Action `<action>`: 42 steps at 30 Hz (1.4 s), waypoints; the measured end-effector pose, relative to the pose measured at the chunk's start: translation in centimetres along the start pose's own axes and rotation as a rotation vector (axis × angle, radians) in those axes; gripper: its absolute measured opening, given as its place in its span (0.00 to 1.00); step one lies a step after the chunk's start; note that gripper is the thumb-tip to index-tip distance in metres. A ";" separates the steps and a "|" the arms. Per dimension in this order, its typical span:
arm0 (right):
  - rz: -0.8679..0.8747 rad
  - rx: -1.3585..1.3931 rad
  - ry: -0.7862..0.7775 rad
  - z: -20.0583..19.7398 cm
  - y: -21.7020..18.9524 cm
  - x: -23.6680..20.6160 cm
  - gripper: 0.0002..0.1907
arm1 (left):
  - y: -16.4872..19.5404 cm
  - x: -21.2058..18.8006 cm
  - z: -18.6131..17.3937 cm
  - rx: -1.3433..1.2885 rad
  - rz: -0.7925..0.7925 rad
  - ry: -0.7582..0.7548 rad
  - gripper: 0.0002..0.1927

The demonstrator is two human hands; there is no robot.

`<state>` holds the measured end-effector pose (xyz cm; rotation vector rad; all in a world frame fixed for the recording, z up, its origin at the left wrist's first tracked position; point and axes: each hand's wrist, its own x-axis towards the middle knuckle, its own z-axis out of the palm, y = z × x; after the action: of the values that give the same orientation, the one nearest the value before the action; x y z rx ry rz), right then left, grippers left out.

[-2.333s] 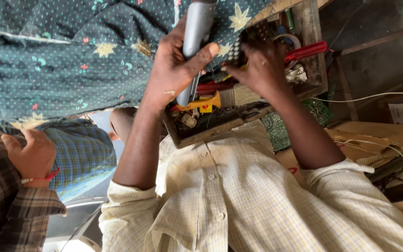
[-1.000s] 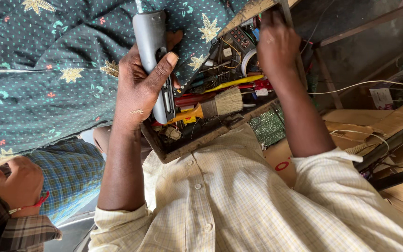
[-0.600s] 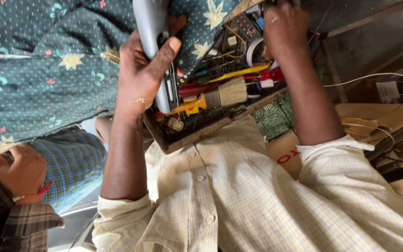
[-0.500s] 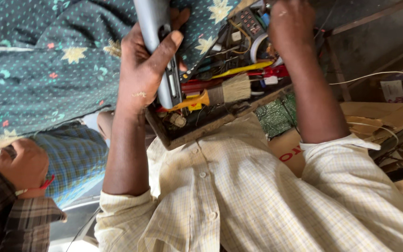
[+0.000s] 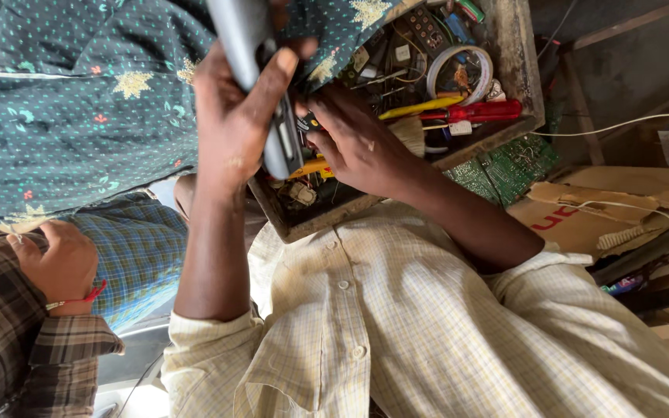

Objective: The person uses a screwdriver to work on a small green circuit board, then picks up a remote control and places it in a drawer. They later retrieve a yellow component and continue using the screwdriver on it.

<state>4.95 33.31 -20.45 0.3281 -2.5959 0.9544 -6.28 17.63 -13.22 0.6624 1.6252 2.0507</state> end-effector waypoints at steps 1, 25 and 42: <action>-0.003 0.080 -0.006 -0.3 -0.2 0.5 0.15 | 0.7 -0.6 0.1 0.055 0.032 0.016 0.18; -0.047 -0.460 -0.288 -1.7 2.8 0.3 0.34 | -5.6 4.4 -9.4 -0.338 -0.241 0.114 0.11; 0.135 -0.509 -0.192 -0.2 8.1 -1.4 0.34 | -5.5 4.9 -8.6 -0.332 -0.219 0.139 0.10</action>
<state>3.57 39.64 -25.53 0.1121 -2.9461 0.2809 -15.16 15.13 -19.81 0.2207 1.3140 2.1684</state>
